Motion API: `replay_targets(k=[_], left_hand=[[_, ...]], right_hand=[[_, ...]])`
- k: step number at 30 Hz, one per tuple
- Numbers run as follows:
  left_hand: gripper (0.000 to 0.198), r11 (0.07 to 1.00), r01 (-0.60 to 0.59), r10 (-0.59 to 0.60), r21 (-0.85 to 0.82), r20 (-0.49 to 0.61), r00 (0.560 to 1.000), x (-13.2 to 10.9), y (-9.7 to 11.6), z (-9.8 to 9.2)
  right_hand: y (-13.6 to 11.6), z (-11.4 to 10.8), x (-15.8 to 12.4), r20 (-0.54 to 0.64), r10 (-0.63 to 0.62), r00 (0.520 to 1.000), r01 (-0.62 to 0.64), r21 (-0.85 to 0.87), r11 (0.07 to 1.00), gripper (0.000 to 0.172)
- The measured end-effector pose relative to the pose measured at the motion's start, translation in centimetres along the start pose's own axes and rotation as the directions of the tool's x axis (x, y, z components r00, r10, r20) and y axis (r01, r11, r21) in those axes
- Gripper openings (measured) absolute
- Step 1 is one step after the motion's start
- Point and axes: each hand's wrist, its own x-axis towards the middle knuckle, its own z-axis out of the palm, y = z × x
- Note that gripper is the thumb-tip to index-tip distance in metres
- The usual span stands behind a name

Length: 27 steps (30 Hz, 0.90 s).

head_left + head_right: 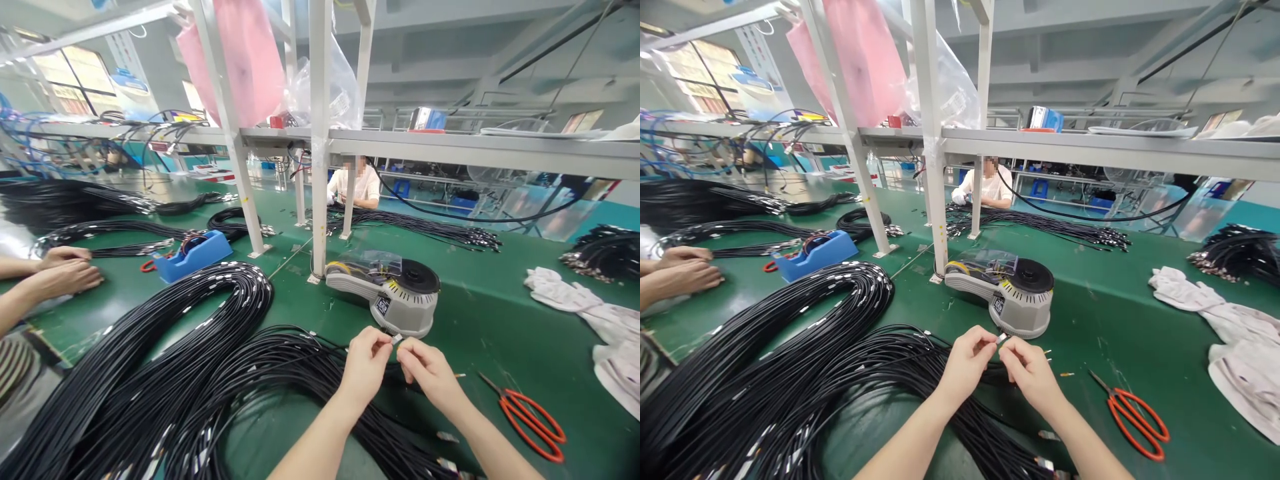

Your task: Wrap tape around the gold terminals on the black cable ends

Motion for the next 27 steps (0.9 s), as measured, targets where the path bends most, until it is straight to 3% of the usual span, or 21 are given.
replay_targets(k=[27], left_hand=[[0.017,0.957,-0.09,0.087,0.274,0.022,0.996,-0.6,1.0,-0.2]], right_hand=[[0.3,0.1,0.1,-0.059,-0.03,0.998,0.018,-0.2,0.98,0.029]])
